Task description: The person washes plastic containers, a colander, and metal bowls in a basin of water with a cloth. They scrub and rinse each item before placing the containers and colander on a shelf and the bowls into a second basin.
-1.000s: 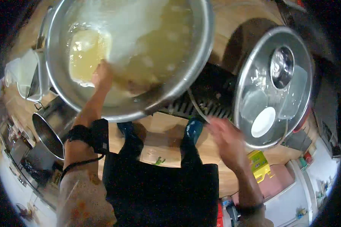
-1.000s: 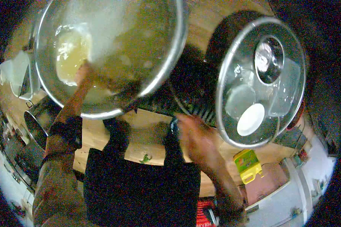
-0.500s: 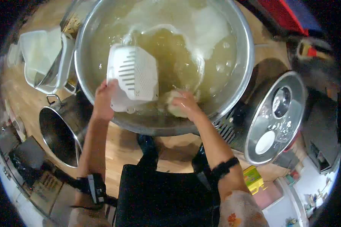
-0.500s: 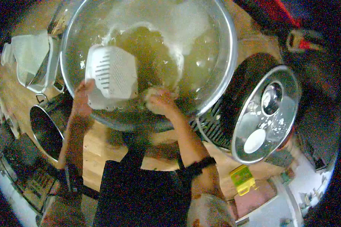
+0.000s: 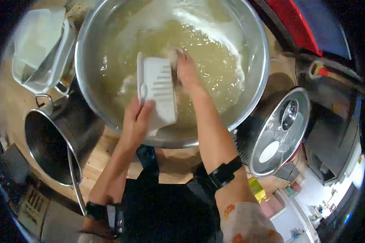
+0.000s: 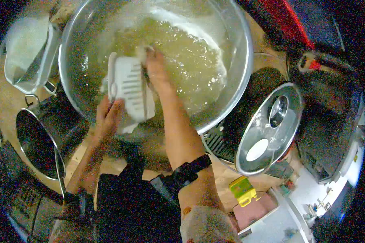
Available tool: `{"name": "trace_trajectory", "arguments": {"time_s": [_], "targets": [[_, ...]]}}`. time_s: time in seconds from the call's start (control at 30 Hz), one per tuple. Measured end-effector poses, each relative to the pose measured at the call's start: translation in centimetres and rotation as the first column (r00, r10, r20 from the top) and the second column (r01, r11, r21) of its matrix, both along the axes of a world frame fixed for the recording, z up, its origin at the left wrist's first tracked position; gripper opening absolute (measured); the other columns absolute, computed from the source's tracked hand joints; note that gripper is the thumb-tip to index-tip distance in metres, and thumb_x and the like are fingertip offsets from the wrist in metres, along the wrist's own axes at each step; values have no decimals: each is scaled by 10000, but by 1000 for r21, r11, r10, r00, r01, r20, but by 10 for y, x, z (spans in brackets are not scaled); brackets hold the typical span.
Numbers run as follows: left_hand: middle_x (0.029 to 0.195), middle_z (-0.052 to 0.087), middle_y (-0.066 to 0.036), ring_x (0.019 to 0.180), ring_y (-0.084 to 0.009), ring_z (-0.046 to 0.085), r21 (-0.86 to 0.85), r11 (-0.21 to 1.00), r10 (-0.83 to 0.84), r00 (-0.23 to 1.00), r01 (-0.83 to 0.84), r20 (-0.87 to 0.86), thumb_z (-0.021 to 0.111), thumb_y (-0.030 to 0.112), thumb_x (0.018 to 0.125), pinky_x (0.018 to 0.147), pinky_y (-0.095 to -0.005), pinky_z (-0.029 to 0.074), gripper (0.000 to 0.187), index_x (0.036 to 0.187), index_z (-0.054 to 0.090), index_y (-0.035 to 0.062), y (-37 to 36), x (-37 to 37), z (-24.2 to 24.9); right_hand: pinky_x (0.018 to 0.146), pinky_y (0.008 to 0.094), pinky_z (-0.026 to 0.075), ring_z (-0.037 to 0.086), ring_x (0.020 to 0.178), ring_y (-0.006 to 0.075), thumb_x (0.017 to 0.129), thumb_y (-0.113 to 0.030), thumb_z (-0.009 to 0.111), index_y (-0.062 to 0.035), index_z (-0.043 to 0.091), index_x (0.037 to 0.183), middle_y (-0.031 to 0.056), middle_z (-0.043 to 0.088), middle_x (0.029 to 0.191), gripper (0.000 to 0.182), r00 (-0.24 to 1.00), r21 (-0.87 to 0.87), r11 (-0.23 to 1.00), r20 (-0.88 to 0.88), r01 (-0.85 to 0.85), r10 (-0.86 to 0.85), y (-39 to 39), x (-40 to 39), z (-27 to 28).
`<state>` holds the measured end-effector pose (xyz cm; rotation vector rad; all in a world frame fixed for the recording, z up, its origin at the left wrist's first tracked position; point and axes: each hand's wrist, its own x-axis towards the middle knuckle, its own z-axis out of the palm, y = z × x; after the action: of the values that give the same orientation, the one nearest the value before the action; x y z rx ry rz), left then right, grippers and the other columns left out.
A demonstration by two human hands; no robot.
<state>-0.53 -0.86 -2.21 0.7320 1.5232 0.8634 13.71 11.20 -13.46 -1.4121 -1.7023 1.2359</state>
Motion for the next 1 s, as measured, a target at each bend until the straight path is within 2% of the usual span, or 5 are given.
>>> {"name": "trace_trajectory", "arguments": {"time_s": [0.33,0.4,0.53,0.67,1.0], "targets": [[1063,587,-49,973,-143,538,-223,973,26,939,54,342,470,27,710,868,-295,406,441,1148,519,3,14,-67,1,835,424,428,527,1012,277,798,-194,524,-16,527,1093,145,570,1073,345,699,-557,829,611,46,372,-131,50,-16],[1063,587,-45,970,-141,541,-231,972,73,881,43,468,445,-5,671,864,-290,409,483,1148,519,3,21,-59,-3,811,374,445,550,956,223,787,-183,543,-18,530,1082,107,575,1044,338,701,-861,387,-52,330,-712,-104,51,42],[1042,593,-54,990,-184,548,-85,956,-223,886,280,407,484,80,693,882,-330,422,423,1111,536,42,-12,-30,2,790,354,449,555,936,207,803,-177,552,-34,522,1069,84,555,1071,304,635,-704,701,-492,113,-596,-80,45,108],[920,589,12,847,-79,501,-30,988,-138,956,150,260,407,-67,681,727,-252,423,388,1019,585,2,-27,11,11,783,407,432,545,905,334,790,-205,546,-16,498,1045,193,538,1056,321,935,426,905,323,-8,-144,-59,4,103],[833,596,-206,819,-384,563,79,662,-688,647,745,-328,524,-32,627,722,-418,462,390,1006,575,42,-42,37,26,647,374,464,588,746,274,777,-267,540,30,577,926,172,627,919,334,941,-471,860,338,197,-30,-38,117,-66]]}}
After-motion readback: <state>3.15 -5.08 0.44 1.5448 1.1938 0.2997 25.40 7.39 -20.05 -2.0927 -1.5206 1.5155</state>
